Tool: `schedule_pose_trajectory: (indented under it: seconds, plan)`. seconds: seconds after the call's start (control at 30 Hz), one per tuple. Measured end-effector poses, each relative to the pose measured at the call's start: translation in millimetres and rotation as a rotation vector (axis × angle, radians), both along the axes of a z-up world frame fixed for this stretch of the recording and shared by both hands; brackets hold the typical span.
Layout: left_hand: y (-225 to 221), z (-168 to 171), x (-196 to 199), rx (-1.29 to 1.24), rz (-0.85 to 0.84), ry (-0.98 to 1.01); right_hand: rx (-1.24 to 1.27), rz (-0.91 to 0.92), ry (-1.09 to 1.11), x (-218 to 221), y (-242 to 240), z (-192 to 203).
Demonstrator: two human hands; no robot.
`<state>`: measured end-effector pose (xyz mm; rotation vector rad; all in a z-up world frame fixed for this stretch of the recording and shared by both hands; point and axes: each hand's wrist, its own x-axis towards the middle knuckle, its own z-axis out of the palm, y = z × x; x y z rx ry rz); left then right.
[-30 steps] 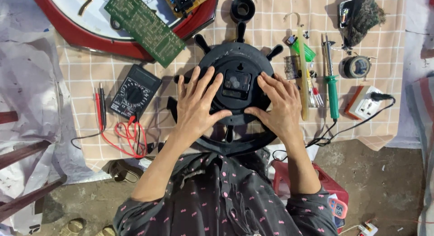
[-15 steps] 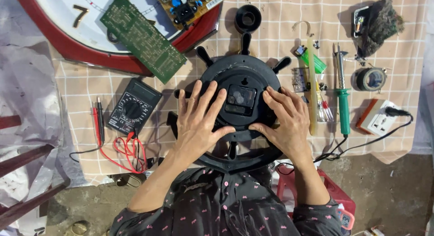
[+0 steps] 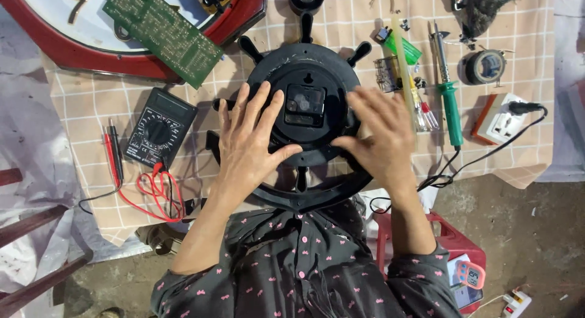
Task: Assembling a decorative clock by fitting the central mechanism housing into a ship-wheel-style frame.
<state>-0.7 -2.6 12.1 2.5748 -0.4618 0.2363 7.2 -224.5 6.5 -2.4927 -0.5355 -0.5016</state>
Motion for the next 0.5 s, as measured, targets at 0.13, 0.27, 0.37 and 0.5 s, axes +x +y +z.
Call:
schedule_pose_trajectory:
  seconds: [0.13,0.27,0.37,0.5]
  plan:
    - [1,2,-1,0.013,-0.013,0.037,0.13,-0.114,-0.004,-14,-48,-2]
    - [0,3,-2,0.014,-0.009,0.079,0.155,-0.258,-0.011,-27,-77,1]
    - [0,3,-2,0.012,-0.002,0.108,0.165,-0.282,0.015,-36,-75,11]
    - [1,1,-3,0.009,-0.002,0.096,0.225,-0.275,0.042,-44,-70,11]
